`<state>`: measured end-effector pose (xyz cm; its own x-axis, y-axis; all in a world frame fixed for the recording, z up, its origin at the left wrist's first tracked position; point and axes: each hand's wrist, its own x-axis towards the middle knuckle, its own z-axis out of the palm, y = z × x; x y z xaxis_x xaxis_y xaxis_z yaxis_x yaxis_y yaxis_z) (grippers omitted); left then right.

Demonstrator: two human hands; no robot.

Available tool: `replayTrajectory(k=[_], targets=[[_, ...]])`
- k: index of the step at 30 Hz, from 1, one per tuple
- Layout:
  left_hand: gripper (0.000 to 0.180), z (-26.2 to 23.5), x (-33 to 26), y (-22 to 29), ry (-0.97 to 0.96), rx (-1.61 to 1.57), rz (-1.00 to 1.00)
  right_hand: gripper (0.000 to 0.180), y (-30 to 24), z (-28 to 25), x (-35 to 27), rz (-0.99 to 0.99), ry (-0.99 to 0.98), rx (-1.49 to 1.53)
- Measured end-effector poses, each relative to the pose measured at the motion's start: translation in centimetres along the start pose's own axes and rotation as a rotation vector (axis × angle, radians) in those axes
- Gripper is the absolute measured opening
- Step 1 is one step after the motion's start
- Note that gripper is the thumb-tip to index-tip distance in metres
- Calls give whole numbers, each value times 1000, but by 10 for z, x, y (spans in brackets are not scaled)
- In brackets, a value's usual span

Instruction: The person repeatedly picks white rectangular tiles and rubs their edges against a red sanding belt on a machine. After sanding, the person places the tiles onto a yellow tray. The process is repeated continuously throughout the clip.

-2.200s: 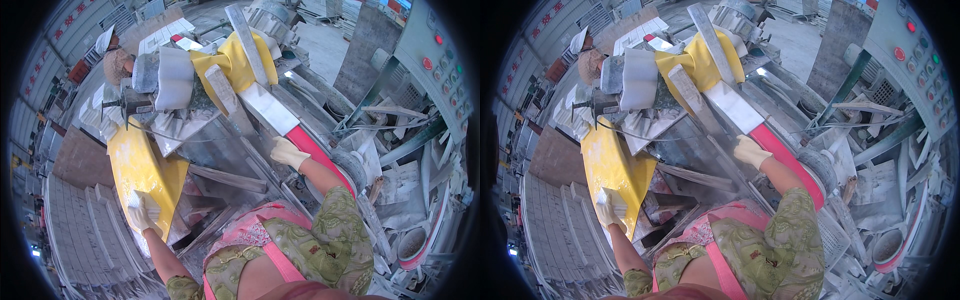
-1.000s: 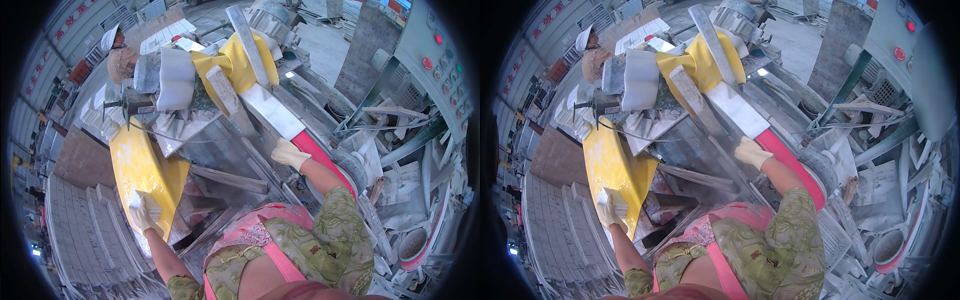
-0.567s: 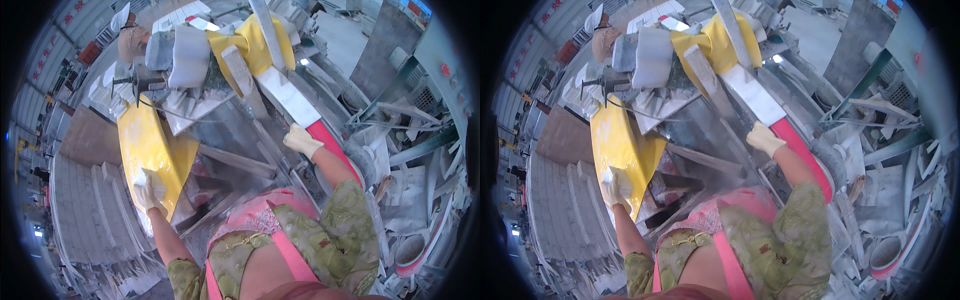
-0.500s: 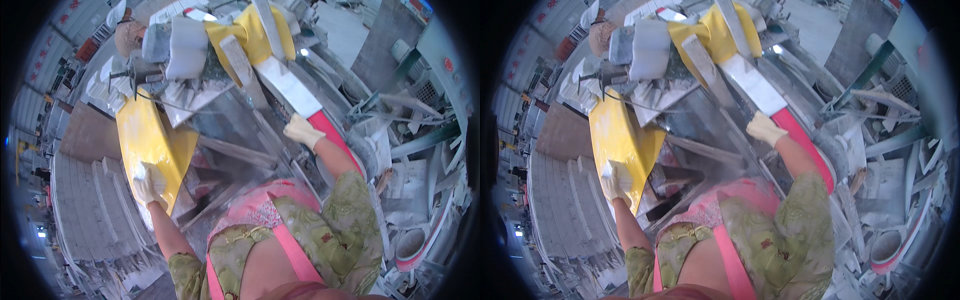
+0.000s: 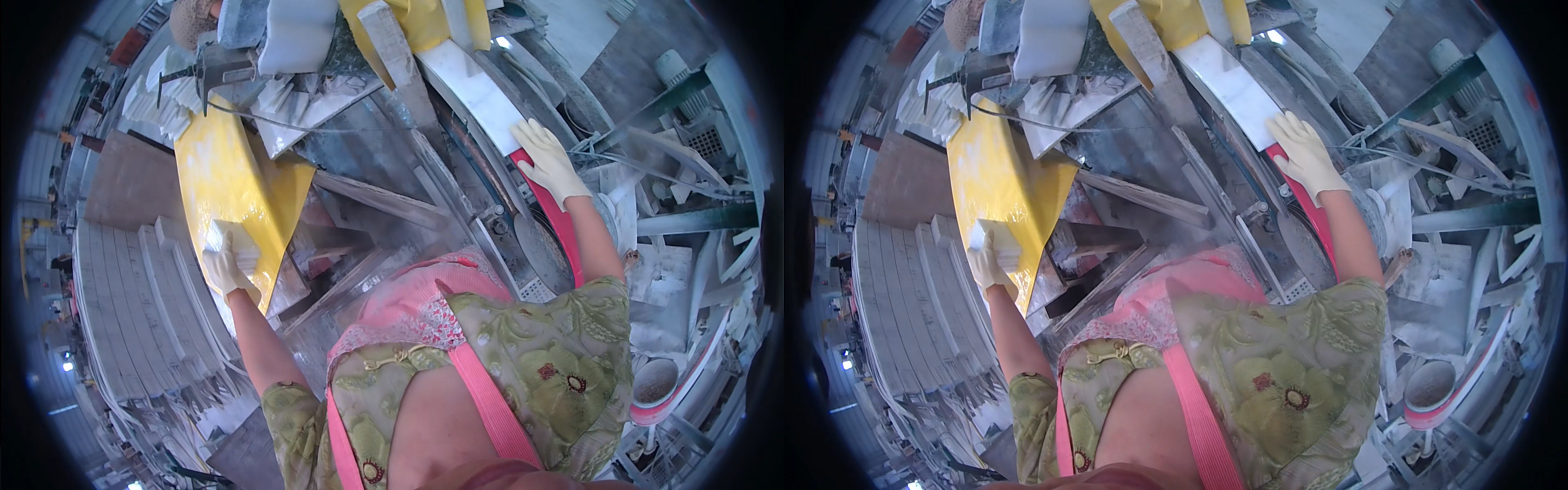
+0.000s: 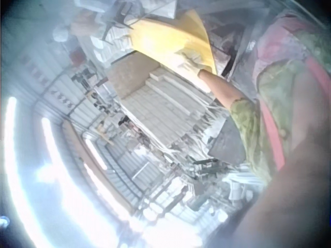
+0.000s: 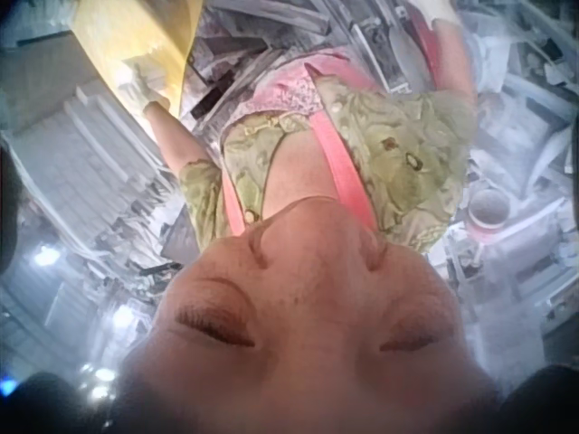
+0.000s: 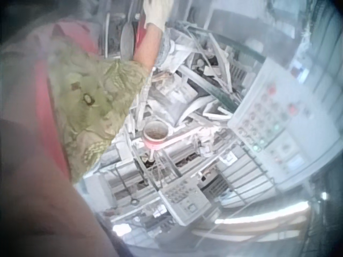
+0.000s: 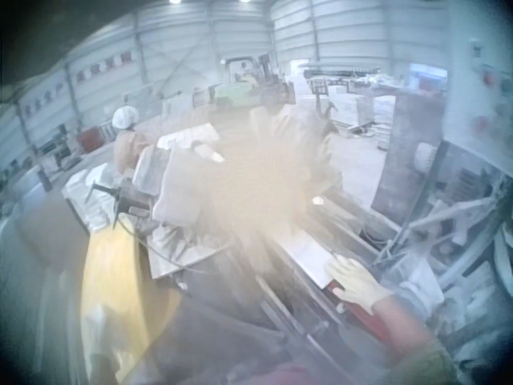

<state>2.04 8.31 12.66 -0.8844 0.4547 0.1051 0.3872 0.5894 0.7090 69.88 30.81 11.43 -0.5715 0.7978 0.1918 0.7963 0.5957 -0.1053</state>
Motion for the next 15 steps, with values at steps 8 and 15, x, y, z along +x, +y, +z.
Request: replayTrajectory(k=[8, 15], targets=[[94, -4, -5, 6, 101, 449, 27, 97, -11, 44, 23, 44, -62, -195], [81, -4, -20, 34, 54, 242, -159, 72, -23, 46, 28, 69, -2, -346]])
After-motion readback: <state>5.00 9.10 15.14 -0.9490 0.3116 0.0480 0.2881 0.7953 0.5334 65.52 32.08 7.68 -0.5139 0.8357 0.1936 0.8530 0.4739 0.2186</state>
